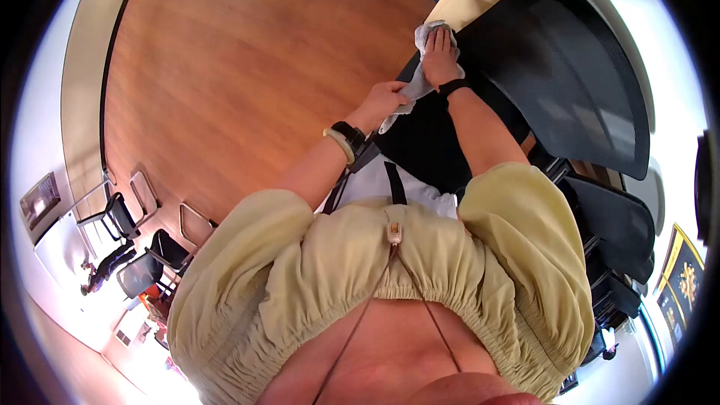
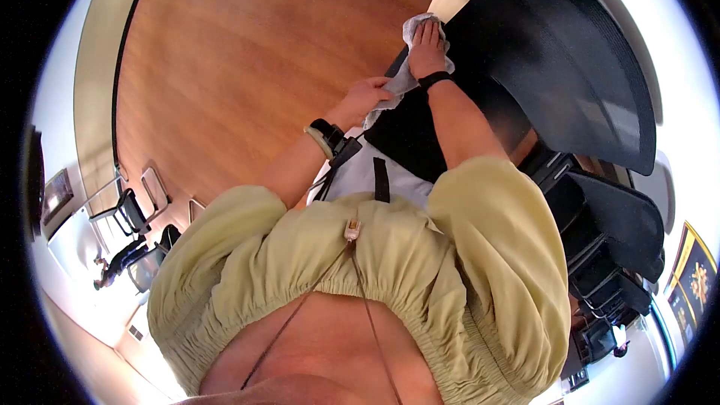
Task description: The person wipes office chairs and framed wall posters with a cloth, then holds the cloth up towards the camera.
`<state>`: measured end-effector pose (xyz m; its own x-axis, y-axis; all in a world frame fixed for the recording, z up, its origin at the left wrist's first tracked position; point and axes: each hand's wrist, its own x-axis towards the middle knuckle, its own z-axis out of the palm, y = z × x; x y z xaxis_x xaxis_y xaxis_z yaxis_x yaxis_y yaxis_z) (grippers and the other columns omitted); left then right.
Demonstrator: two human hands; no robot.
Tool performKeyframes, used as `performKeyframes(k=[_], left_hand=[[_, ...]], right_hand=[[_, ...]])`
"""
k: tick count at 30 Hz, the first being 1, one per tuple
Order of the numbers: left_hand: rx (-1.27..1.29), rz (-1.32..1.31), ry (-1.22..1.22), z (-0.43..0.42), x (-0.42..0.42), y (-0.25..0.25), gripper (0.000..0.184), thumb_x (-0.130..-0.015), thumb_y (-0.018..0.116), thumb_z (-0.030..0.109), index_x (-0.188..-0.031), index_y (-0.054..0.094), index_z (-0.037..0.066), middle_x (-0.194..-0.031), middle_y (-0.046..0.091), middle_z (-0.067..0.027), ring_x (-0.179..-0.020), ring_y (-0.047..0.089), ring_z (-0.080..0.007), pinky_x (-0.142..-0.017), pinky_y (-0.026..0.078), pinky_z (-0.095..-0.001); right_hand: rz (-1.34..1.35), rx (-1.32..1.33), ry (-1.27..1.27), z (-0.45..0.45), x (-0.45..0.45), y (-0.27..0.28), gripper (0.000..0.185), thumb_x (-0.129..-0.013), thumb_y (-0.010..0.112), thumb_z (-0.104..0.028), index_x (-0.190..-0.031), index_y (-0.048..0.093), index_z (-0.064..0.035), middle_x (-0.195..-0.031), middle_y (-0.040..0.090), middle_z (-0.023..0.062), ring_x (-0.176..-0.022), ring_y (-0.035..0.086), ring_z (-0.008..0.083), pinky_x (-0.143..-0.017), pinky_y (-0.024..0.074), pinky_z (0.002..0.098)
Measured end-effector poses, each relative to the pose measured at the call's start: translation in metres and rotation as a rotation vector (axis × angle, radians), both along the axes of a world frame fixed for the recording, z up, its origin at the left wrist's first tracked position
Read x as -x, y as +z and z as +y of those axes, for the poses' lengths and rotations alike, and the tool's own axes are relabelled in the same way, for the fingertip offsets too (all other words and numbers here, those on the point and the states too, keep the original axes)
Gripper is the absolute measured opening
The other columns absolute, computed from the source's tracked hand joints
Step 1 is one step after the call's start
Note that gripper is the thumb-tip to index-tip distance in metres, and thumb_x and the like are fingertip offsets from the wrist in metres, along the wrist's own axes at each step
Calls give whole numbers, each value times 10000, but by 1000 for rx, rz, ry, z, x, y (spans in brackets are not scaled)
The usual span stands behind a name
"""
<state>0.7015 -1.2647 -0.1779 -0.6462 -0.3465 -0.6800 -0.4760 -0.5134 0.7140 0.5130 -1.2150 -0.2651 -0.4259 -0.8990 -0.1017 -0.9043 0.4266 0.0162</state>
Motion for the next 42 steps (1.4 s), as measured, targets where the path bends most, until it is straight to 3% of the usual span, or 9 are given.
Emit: performKeyframes(k=[5,15,19,23,27,31,35,38,42], left_hand=[[-80,5,11,21,-46,-40,426,-789,659,13,-1208,640,-61,-1031,696,-97,-898,657,-171,-804,516,-290],[-145,-155,38,58,-131,-21,383,-817,624,-4,-1197,645,-47,-1054,688,-54,-903,637,-156,-829,506,-274],[-108,-230,-159,60,-138,-20,354,-802,633,4,-1151,678,-35,-1000,698,-55,-862,635,-157,-791,509,-280],[12,-219,-308,71,-142,-22,311,-799,634,26,-1098,711,-11,-950,707,-56,-842,633,-153,-757,509,-292],[34,-199,-269,76,-117,14,348,-798,629,46,-1133,693,-22,-957,700,-58,-834,626,-158,-754,505,-299],[18,-89,-219,80,-82,24,418,-791,626,25,-1203,645,-43,-1015,688,-67,-877,626,-156,-791,504,-286],[153,78,-266,66,-15,44,360,-797,596,-2,-1149,669,-15,-1019,687,-56,-936,624,-151,-829,502,-275],[754,439,-240,52,68,116,352,-763,562,-15,-1071,723,39,-1021,715,-82,-924,665,-179,-848,510,-316],[1232,840,-53,59,188,216,330,-796,526,-25,-1021,740,85,-985,682,-137,-941,632,-325,-833,503,-378]], right_hand=[[-115,-91,39,15,-38,2,655,-928,464,-184,-1491,249,74,-1581,160,275,-1466,149,460,-1137,281,550],[-137,22,105,66,-157,-2,584,-948,416,-172,-1489,309,20,-1588,198,228,-1479,155,414,-1145,264,539],[-157,18,195,83,-191,-5,587,-938,447,-188,-1493,341,-28,-1594,220,183,-1475,188,381,-1136,280,517],[-121,29,418,96,-180,9,588,-915,519,-220,-1459,392,-36,-1550,300,181,-1451,262,375,-1104,352,475],[-464,-82,571,94,-152,26,541,-876,570,-138,-1404,454,-134,-1535,348,67,-1444,305,277,-1045,432,443],[-847,-16,222,114,-110,18,404,-789,615,-20,-1163,668,-163,-1247,617,75,-1254,517,306,-949,485,433],[-522,470,151,134,-25,128,422,-732,607,29,-1092,703,-170,-1182,654,82,-1081,580,320,-900,482,417],[-121,831,137,147,51,222,490,-673,601,98,-1085,696,-151,-1208,634,88,-1052,566,362,-877,469,440],[432,937,-180,189,114,326,505,-697,595,93,-1155,665,-107,-1296,579,78,-1158,517,336,-941,431,443]])
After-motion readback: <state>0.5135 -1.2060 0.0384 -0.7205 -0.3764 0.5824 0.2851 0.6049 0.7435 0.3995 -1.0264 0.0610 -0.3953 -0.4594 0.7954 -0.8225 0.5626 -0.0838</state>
